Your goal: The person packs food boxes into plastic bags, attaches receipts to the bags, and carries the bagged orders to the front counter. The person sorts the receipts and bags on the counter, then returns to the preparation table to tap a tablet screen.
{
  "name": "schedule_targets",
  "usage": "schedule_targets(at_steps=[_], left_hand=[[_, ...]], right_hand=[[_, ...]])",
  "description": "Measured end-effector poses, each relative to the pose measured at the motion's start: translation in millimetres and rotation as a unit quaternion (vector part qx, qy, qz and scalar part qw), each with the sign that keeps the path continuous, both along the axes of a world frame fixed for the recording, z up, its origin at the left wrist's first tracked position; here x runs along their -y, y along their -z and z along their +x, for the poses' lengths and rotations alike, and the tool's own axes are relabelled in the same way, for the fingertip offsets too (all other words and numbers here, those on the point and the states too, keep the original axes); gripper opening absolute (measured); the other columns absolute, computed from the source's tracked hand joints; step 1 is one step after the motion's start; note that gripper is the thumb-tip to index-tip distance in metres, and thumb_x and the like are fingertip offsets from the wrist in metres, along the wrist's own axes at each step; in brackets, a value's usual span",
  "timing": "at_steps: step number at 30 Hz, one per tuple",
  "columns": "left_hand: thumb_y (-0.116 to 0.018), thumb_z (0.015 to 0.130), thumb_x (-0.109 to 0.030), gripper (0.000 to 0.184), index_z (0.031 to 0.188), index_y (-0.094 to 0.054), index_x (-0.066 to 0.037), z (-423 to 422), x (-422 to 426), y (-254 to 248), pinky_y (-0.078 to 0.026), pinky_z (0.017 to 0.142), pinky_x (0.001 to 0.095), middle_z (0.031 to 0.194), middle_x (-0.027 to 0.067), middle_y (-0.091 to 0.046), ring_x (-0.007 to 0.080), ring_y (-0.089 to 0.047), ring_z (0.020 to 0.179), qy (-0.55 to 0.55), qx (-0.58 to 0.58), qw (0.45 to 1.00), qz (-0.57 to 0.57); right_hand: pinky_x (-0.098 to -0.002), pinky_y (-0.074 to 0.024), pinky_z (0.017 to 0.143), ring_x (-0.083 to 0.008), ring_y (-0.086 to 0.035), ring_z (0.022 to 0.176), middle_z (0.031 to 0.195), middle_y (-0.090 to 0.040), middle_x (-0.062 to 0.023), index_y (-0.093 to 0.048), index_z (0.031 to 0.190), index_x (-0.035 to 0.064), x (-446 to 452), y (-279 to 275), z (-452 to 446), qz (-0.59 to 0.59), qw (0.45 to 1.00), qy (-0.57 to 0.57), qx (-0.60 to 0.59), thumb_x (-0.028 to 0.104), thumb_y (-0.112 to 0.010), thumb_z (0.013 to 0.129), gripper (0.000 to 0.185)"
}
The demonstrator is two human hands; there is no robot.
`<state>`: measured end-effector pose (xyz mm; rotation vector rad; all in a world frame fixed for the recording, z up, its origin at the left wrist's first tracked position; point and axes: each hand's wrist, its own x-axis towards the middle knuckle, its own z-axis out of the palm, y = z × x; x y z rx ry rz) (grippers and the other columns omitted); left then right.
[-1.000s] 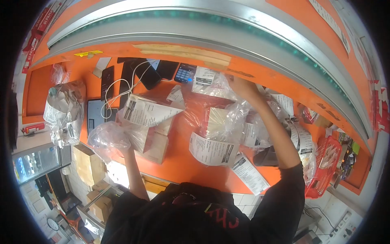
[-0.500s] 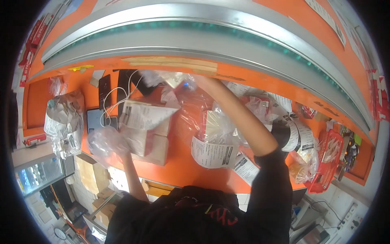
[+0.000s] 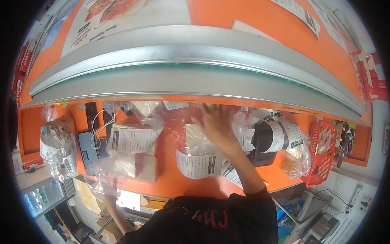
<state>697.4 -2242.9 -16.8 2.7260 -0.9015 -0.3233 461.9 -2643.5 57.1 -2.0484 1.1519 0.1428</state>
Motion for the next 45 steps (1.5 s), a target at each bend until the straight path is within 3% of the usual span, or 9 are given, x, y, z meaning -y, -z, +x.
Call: schedule_targets(at_steps=[4,8,10,12,15,20,24,32,45], left_hand=[[-0.052,0.085,-0.034,0.044,0.116,-0.045,-0.002,-42,52,-63,-0.041,0.083,0.0375,0.102,0.0193,-0.056,0.0346,-0.053,0.093,0.020,-0.376,0.841,0.389],[-0.055,0.083,-0.030,0.043,0.115,-0.044,-0.004,-105,94,-38,-0.041,0.083,0.0378,0.104,0.0180,-0.055,0.0334,-0.054,0.095,0.081,-0.501,0.853,0.120],[-0.058,0.081,-0.025,0.053,0.124,-0.035,-0.004,-139,129,-45,-0.039,0.087,0.0399,0.115,0.0204,-0.046,0.0341,-0.046,0.107,0.132,-0.425,0.895,0.008],[-0.064,0.076,-0.022,0.068,0.130,-0.027,-0.004,-163,153,-46,-0.036,0.092,0.0433,0.124,0.0235,-0.032,0.0385,-0.033,0.117,0.184,-0.319,0.925,-0.097],[-0.071,0.068,-0.020,0.080,0.132,-0.025,-0.005,-181,168,-51,-0.032,0.095,0.0478,0.130,0.0249,-0.024,0.0433,-0.025,0.121,0.199,-0.323,0.916,-0.134],[-0.076,0.061,-0.019,0.084,0.130,-0.030,-0.006,-192,161,-22,-0.030,0.097,0.0498,0.135,0.0244,-0.018,0.0445,-0.023,0.123,0.259,-0.240,0.925,-0.142],[-0.079,0.056,-0.021,0.086,0.128,-0.034,-0.007,-189,150,6,-0.031,0.097,0.0495,0.136,0.0241,-0.017,0.0438,-0.024,0.123,0.266,-0.218,0.923,-0.172],[-0.078,0.058,-0.024,0.079,0.124,-0.039,-0.007,-183,164,-18,-0.034,0.094,0.0459,0.128,0.0230,-0.026,0.0427,-0.033,0.116,0.275,-0.180,0.935,-0.137],[-0.070,0.068,-0.035,0.059,0.108,-0.049,0.003,-160,240,-5,-0.035,0.091,0.0421,0.114,0.0199,-0.044,0.0362,-0.038,0.111,0.374,-0.057,0.911,-0.166]], right_hand=[[-0.0435,-0.0341,0.094,-0.0358,-0.039,0.116,0.123,-0.041,-0.0238,-0.043,0.117,-0.0029,-41,56,-44,-0.070,0.984,-0.113,0.115,0.033,-0.056,0.082,0.052],[-0.0431,-0.0346,0.095,-0.0344,-0.035,0.120,0.127,-0.039,-0.0219,-0.039,0.122,-0.0032,-71,47,-38,-0.122,0.979,-0.110,0.118,0.037,-0.056,0.082,0.059],[-0.0383,-0.0346,0.096,-0.0327,-0.037,0.120,0.126,-0.040,-0.0215,-0.037,0.124,-0.0019,-55,34,-43,-0.107,0.974,-0.149,0.130,0.039,-0.056,0.081,0.062],[-0.0353,-0.0382,0.092,-0.0314,-0.045,0.113,0.120,-0.045,-0.0217,-0.039,0.123,-0.0021,-14,22,-48,0.207,0.955,-0.121,0.173,0.040,-0.056,0.081,0.062],[-0.0346,-0.0434,0.079,-0.0279,-0.055,0.093,0.101,-0.057,-0.0153,-0.047,0.116,0.0023,36,46,-56,-0.127,0.989,-0.041,0.057,0.040,-0.056,0.082,0.051],[-0.0378,-0.0455,0.066,-0.0282,-0.059,0.073,0.081,-0.060,-0.0151,-0.053,0.100,0.0014,73,110,-86,-0.202,0.970,0.018,0.132,0.020,-0.061,0.077,0.030],[-0.0373,-0.0457,0.066,-0.0280,-0.059,0.077,0.085,-0.060,-0.0149,-0.054,0.099,0.0014,80,132,-112,-0.085,0.958,0.147,0.230,0.020,-0.062,0.077,0.030],[-0.0401,-0.0421,0.084,-0.0330,-0.051,0.101,0.109,-0.054,-0.0188,-0.054,0.109,0.0038,-9,28,-179,-0.140,0.990,0.010,-0.008,0.021,-0.063,0.074,0.040],[-0.0279,-0.0402,0.079,-0.0129,-0.051,0.087,0.091,-0.058,-0.0075,-0.056,0.095,0.0016,60,75,-169,0.134,0.953,0.052,0.266,0.019,-0.039,0.086,0.026]])
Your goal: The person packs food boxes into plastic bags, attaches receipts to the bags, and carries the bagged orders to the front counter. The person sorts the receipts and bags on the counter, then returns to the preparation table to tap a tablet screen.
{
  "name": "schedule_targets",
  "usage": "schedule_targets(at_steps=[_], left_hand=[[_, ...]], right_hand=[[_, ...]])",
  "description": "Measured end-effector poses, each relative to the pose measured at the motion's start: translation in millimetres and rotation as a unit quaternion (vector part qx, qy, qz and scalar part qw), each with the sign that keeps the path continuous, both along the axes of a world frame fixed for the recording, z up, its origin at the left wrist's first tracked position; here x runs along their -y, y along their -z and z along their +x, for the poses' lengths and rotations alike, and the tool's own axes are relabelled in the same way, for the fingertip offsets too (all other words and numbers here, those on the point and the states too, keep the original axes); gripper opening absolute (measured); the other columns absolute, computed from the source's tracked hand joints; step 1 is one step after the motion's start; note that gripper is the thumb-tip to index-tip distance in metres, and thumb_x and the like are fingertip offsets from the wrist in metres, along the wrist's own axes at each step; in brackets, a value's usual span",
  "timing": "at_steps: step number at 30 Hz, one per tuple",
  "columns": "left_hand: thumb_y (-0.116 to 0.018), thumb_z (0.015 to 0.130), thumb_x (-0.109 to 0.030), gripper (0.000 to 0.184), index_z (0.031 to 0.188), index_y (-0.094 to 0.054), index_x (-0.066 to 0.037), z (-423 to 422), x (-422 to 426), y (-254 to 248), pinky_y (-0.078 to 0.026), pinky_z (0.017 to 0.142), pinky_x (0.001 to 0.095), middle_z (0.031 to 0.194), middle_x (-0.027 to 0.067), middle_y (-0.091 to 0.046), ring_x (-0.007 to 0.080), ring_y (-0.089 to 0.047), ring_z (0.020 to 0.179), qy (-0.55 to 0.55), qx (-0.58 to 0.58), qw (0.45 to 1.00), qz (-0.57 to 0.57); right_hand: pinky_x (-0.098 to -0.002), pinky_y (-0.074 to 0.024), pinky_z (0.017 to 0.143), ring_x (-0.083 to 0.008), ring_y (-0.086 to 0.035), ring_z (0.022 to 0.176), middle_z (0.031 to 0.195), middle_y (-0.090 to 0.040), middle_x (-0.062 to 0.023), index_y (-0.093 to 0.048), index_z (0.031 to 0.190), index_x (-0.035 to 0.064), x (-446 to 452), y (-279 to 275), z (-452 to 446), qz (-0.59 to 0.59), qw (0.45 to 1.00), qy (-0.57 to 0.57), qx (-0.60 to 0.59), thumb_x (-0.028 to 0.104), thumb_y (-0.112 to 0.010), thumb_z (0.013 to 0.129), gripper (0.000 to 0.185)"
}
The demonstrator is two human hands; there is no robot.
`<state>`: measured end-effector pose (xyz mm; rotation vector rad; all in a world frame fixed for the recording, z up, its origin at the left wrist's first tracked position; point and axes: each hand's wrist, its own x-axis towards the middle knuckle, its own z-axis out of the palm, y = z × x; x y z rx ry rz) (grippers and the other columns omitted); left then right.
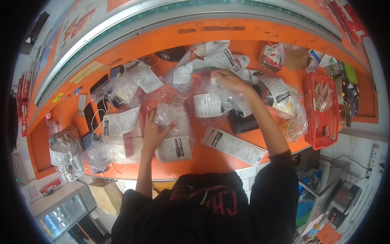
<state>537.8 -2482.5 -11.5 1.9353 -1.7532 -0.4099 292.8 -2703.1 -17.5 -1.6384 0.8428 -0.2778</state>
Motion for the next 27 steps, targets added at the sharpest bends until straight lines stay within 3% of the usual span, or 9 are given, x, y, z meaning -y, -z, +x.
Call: schedule_targets(at_steps=[5,9,13,15,18,20,23,26,27], left_hand=[[-0.066,0.072,-0.035,0.051,0.097,-0.055,0.007,0,-11,20,-0.034,0.091,0.0426,0.109,0.0217,-0.048,0.0383,-0.042,0.106,-0.057,-0.029,0.997,0.037],[-0.061,0.078,-0.033,0.046,0.098,-0.053,0.008,-2,-11,22,-0.035,0.087,0.0433,0.093,0.0264,-0.054,0.0413,-0.050,0.089,-0.114,-0.127,0.985,0.005],[-0.054,0.084,-0.030,0.045,0.108,-0.047,0.007,-3,-17,10,-0.035,0.084,0.0426,0.103,0.0258,-0.051,0.0413,-0.047,0.094,-0.188,-0.137,0.969,0.077],[-0.054,0.084,-0.032,0.047,0.112,-0.044,0.006,4,-19,19,-0.035,0.085,0.0417,0.110,0.0255,-0.047,0.0400,-0.046,0.098,-0.160,-0.123,0.979,0.038],[-0.054,0.084,-0.033,0.049,0.113,-0.044,0.006,7,-22,27,-0.035,0.086,0.0408,0.112,0.0249,-0.046,0.0387,-0.045,0.101,-0.143,-0.147,0.978,0.033],[-0.055,0.083,-0.033,0.049,0.112,-0.046,0.006,10,-23,27,-0.035,0.087,0.0404,0.111,0.0244,-0.047,0.0381,-0.045,0.101,-0.139,-0.176,0.974,0.042],[-0.057,0.082,-0.036,0.051,0.110,-0.048,0.005,6,-20,17,-0.035,0.087,0.0390,0.107,0.0235,-0.050,0.0360,-0.046,0.102,-0.138,-0.280,0.944,0.110],[-0.057,0.081,-0.039,0.049,0.099,-0.056,0.006,4,-16,16,-0.033,0.092,0.0403,0.110,0.0270,-0.050,0.0394,-0.044,0.106,-0.162,-0.210,0.963,0.043],[-0.056,0.080,-0.042,0.050,0.093,-0.059,0.007,10,-16,29,-0.031,0.094,0.0418,0.113,0.0292,-0.047,0.0424,-0.041,0.109,-0.133,-0.106,0.985,0.044]], right_hand=[[-0.0257,-0.0381,0.086,-0.0159,-0.052,0.094,0.101,-0.058,-0.0082,-0.055,0.109,-0.0012,9,-11,15,-0.005,0.995,-0.019,-0.094,0.023,-0.041,0.087,0.035],[-0.0307,-0.0408,0.079,-0.0190,-0.054,0.082,0.089,-0.060,-0.0110,-0.058,0.090,0.0009,-3,-30,37,-0.080,0.992,-0.095,-0.011,0.024,-0.043,0.084,0.028],[-0.0309,-0.0429,0.077,-0.0265,-0.055,0.090,0.090,-0.058,-0.0145,-0.058,0.091,-0.0008,-15,-43,31,-0.160,0.959,-0.189,-0.135,0.013,-0.054,0.078,0.019],[-0.0331,-0.0434,0.076,-0.0287,-0.055,0.090,0.090,-0.058,-0.0132,-0.058,0.091,-0.0001,-33,-52,18,-0.324,0.942,-0.077,-0.041,0.011,-0.057,0.077,0.018],[-0.0328,-0.0458,0.069,-0.0295,-0.055,0.084,0.095,-0.055,-0.0120,-0.058,0.090,0.0021,-81,-96,5,-0.397,0.912,0.099,0.036,0.008,-0.057,0.077,0.015],[-0.0340,-0.0473,0.068,-0.0301,-0.054,0.083,0.092,-0.053,-0.0124,-0.056,0.090,0.0018,-108,-96,-21,-0.424,0.897,0.127,0.012,0.005,-0.056,0.078,0.013],[-0.0369,-0.0468,0.069,-0.0303,-0.053,0.079,0.088,-0.052,-0.0121,-0.055,0.089,0.0010,-164,-61,-52,-0.303,0.925,0.223,-0.049,0.004,-0.057,0.077,0.013],[-0.0398,-0.0440,0.078,-0.0317,-0.052,0.087,0.093,-0.049,-0.0150,-0.053,0.094,0.0010,-218,15,-86,-0.183,0.957,0.171,-0.145,0.003,-0.057,0.075,0.020],[-0.0398,-0.0440,0.078,-0.0317,-0.052,0.087,0.093,-0.049,-0.0150,-0.053,0.094,0.0010,-234,33,-94,-0.180,0.960,0.167,-0.134,0.003,-0.057,0.075,0.020]])
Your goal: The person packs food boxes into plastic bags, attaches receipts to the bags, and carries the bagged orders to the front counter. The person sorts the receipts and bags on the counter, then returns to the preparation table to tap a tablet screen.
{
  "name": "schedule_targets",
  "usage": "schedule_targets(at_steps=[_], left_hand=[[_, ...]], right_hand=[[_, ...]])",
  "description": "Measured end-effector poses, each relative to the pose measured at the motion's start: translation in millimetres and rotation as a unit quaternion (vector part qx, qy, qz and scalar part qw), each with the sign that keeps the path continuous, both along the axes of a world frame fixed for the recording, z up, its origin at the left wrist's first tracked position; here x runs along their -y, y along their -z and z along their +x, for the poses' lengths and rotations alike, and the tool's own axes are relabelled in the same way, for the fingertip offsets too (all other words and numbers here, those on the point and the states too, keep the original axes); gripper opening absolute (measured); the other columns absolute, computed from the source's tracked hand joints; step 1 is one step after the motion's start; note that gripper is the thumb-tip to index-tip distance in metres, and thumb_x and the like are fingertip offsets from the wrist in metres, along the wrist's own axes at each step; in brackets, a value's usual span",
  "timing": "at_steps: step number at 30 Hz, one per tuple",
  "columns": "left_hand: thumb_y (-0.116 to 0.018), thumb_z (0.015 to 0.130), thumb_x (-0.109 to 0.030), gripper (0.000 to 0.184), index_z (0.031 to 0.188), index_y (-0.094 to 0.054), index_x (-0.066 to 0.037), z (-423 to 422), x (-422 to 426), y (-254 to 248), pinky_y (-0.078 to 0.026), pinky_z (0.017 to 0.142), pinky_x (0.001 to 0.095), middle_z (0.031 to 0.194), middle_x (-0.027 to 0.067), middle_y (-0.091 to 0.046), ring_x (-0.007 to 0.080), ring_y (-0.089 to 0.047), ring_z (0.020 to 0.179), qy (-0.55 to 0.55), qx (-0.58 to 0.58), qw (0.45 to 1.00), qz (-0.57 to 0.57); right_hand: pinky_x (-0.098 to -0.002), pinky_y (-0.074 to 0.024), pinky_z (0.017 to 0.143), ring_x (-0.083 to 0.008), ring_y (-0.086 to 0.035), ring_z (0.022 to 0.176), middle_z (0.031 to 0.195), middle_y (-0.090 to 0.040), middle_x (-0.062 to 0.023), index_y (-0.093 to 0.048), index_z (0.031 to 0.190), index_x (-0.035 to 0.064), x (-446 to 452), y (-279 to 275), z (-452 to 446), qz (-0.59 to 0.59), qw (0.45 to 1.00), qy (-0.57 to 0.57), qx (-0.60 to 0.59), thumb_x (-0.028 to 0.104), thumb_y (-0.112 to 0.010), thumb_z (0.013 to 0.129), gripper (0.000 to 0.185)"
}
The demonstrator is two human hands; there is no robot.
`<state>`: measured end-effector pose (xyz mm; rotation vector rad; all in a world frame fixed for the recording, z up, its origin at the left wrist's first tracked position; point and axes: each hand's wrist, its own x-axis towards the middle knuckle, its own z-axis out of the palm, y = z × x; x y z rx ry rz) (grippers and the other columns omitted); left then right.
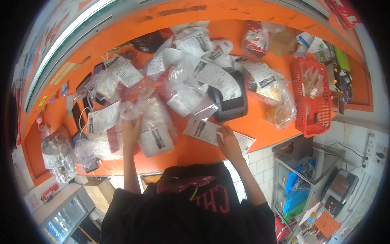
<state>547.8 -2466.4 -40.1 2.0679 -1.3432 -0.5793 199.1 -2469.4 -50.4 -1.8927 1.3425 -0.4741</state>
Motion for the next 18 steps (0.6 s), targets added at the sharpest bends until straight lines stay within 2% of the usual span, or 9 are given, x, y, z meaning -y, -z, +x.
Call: schedule_targets(at_steps=[1,4,8,10,13,14,16,17,18], left_hand=[[-0.056,0.080,-0.045,0.052,0.087,-0.062,0.007,8,-1,5,-0.029,0.097,0.0433,0.116,0.0315,-0.045,0.0453,-0.039,0.111,0.035,0.105,0.994,0.014],[-0.055,0.077,-0.050,0.058,0.077,-0.064,0.008,9,10,-6,-0.024,0.100,0.0453,0.121,0.0343,-0.039,0.0499,-0.033,0.114,0.060,0.145,0.985,0.066],[-0.057,0.075,-0.052,0.065,0.086,-0.061,0.012,16,13,24,-0.024,0.101,0.0442,0.126,0.0333,-0.033,0.0484,-0.031,0.117,0.085,0.170,0.970,0.152],[-0.064,0.073,-0.039,0.056,0.107,-0.051,0.004,15,13,34,-0.033,0.091,0.0453,0.101,0.0218,-0.054,0.0367,-0.048,0.099,0.048,0.216,0.971,-0.090],[-0.068,0.069,-0.032,0.054,0.109,-0.049,0.000,11,15,26,-0.036,0.090,0.0414,0.107,0.0171,-0.052,0.0322,-0.048,0.101,0.002,0.110,0.983,-0.147],[-0.062,0.071,-0.050,0.091,0.129,-0.025,0.010,16,11,33,-0.021,0.104,0.0411,0.134,0.0282,-0.025,0.0406,-0.025,0.124,0.027,0.042,0.999,-0.004],[-0.060,0.072,-0.050,0.078,0.122,-0.040,0.006,3,8,15,-0.025,0.101,0.0435,0.130,0.0256,-0.031,0.0418,-0.029,0.120,-0.019,0.006,0.997,-0.069],[-0.059,0.072,-0.050,0.071,0.116,-0.047,0.005,2,9,7,-0.028,0.098,0.0447,0.126,0.0245,-0.035,0.0421,-0.032,0.116,-0.016,0.002,0.997,-0.078],[-0.059,0.072,-0.050,0.065,0.110,-0.053,0.003,2,10,4,-0.030,0.095,0.0459,0.122,0.0234,-0.038,0.0424,-0.035,0.113,-0.009,-0.004,0.996,-0.085]], right_hand=[[-0.0412,-0.0420,0.081,-0.0326,-0.049,0.094,0.099,-0.047,-0.0160,-0.051,0.099,0.0017,-16,15,-4,-0.007,0.999,0.014,-0.040,0.004,-0.058,0.074,0.026],[-0.0432,-0.0383,0.086,-0.0341,-0.043,0.104,0.110,-0.043,-0.0175,-0.048,0.107,0.0033,-39,26,0,-0.022,0.993,0.029,-0.110,0.006,-0.059,0.072,0.037],[-0.0455,-0.0367,0.086,-0.0397,-0.040,0.105,0.114,-0.039,-0.0173,-0.045,0.110,0.0062,-47,35,2,-0.065,0.985,0.046,-0.153,0.006,-0.062,0.067,0.047],[-0.0457,-0.0345,0.090,-0.0400,-0.038,0.108,0.115,-0.040,-0.0194,-0.046,0.112,0.0062,-50,43,-2,-0.064,0.984,0.046,-0.160,0.007,-0.061,0.066,0.049],[-0.0471,-0.0315,0.093,-0.0415,-0.037,0.109,0.115,-0.041,-0.0240,-0.045,0.114,0.0035,-46,61,-4,-0.091,0.985,0.030,-0.145,0.012,-0.058,0.068,0.049],[-0.0474,-0.0311,0.093,-0.0416,-0.037,0.109,0.115,-0.040,-0.0243,-0.043,0.115,0.0040,-49,65,-5,-0.110,0.983,0.030,-0.141,0.009,-0.060,0.066,0.052],[-0.0469,-0.0322,0.091,-0.0406,-0.035,0.110,0.115,-0.037,-0.0228,-0.042,0.114,0.0038,-51,57,1,-0.059,0.983,0.038,-0.168,0.001,-0.063,0.061,0.057],[-0.0479,-0.0337,0.088,-0.0401,-0.036,0.110,0.116,-0.038,-0.0227,-0.043,0.111,0.0018,-48,36,11,-0.037,0.982,0.033,-0.183,0.002,-0.058,0.067,0.047],[-0.0479,-0.0337,0.088,-0.0401,-0.036,0.110,0.116,-0.038,-0.0227,-0.043,0.111,0.0018,-44,39,13,-0.051,0.984,0.027,-0.171,0.002,-0.058,0.067,0.047]])
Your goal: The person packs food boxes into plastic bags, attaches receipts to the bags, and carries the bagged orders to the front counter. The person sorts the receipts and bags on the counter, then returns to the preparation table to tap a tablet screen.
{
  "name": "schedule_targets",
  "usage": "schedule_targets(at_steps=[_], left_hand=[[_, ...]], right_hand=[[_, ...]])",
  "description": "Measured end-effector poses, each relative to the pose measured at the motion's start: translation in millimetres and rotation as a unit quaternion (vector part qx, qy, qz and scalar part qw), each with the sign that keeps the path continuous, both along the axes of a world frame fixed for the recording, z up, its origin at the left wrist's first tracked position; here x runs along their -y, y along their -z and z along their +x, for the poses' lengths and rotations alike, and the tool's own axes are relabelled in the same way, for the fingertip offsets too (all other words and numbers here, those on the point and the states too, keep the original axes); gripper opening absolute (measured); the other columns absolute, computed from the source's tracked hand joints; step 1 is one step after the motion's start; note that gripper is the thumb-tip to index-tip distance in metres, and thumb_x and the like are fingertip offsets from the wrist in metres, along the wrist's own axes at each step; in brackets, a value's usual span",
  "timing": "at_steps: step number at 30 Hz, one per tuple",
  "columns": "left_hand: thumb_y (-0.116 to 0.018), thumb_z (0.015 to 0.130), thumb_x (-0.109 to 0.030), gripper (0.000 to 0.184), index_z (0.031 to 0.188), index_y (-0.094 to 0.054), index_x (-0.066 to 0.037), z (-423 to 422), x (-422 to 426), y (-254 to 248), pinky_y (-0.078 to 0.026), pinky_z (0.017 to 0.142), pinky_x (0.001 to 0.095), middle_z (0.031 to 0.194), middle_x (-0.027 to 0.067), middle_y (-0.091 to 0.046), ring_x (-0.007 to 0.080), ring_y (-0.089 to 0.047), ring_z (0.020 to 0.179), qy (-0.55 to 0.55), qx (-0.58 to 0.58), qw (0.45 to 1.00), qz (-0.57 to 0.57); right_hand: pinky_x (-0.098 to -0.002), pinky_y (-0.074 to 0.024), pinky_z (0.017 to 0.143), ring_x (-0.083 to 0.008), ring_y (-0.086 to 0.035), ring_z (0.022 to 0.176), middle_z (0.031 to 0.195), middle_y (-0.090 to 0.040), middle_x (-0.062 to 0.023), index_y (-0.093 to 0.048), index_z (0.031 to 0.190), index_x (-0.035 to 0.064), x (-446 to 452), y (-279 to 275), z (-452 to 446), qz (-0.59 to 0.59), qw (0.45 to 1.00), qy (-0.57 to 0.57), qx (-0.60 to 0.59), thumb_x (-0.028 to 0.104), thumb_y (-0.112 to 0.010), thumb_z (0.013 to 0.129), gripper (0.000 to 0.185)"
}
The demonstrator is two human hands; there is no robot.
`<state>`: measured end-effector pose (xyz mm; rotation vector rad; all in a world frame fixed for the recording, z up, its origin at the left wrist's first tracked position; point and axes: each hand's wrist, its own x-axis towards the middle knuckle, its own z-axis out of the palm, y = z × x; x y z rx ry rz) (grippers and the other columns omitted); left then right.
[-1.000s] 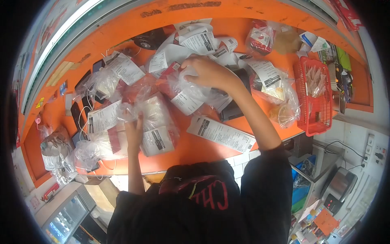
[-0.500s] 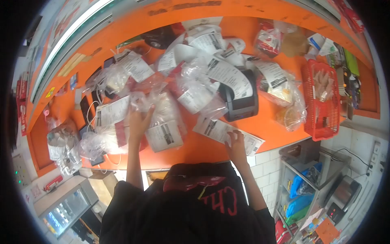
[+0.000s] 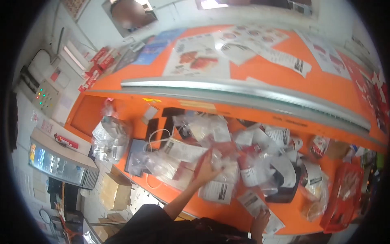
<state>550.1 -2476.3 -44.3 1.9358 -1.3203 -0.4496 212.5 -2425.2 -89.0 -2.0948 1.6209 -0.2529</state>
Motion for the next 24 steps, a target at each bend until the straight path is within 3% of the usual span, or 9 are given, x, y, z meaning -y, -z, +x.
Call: schedule_targets(at_steps=[2,4,7,24], left_hand=[[-0.059,0.072,-0.048,0.062,0.106,-0.054,0.003,-3,-1,3,-0.032,0.093,0.0451,0.117,0.0230,-0.040,0.0410,-0.038,0.109,-0.019,0.043,0.999,-0.008],[-0.060,0.072,-0.046,0.058,0.103,-0.056,0.003,-1,-1,6,-0.034,0.091,0.0443,0.112,0.0226,-0.042,0.0396,-0.041,0.105,-0.033,0.078,0.996,-0.009],[-0.063,0.072,-0.040,0.055,0.103,-0.054,0.004,-1,-1,-5,-0.036,0.091,0.0380,0.115,0.0228,-0.041,0.0363,-0.045,0.105,0.003,-0.147,0.989,-0.016],[-0.060,0.073,-0.047,0.065,0.114,-0.050,0.003,6,-1,11,-0.030,0.099,0.0368,0.131,0.0317,-0.028,0.0407,-0.035,0.119,0.018,-0.144,0.989,0.022]], right_hand=[[-0.0473,-0.0365,0.085,-0.0389,-0.038,0.107,0.112,-0.039,-0.0213,-0.042,0.107,0.0002,-4,9,-1,0.009,0.997,0.011,-0.078,0.002,-0.059,0.067,0.044],[-0.0467,-0.0370,0.084,-0.0387,-0.037,0.106,0.111,-0.037,-0.0208,-0.041,0.107,-0.0007,-3,9,-4,0.016,0.997,0.003,-0.075,0.001,-0.060,0.066,0.046],[-0.0460,-0.0377,0.083,-0.0383,-0.036,0.105,0.109,-0.035,-0.0201,-0.040,0.106,-0.0014,-4,14,-6,0.014,0.997,-0.008,-0.075,0.000,-0.061,0.064,0.046],[-0.0448,-0.0377,0.083,-0.0376,-0.035,0.106,0.111,-0.033,-0.0209,-0.039,0.105,-0.0018,-6,28,-5,0.015,0.992,0.003,-0.127,0.000,-0.063,0.065,0.047]])
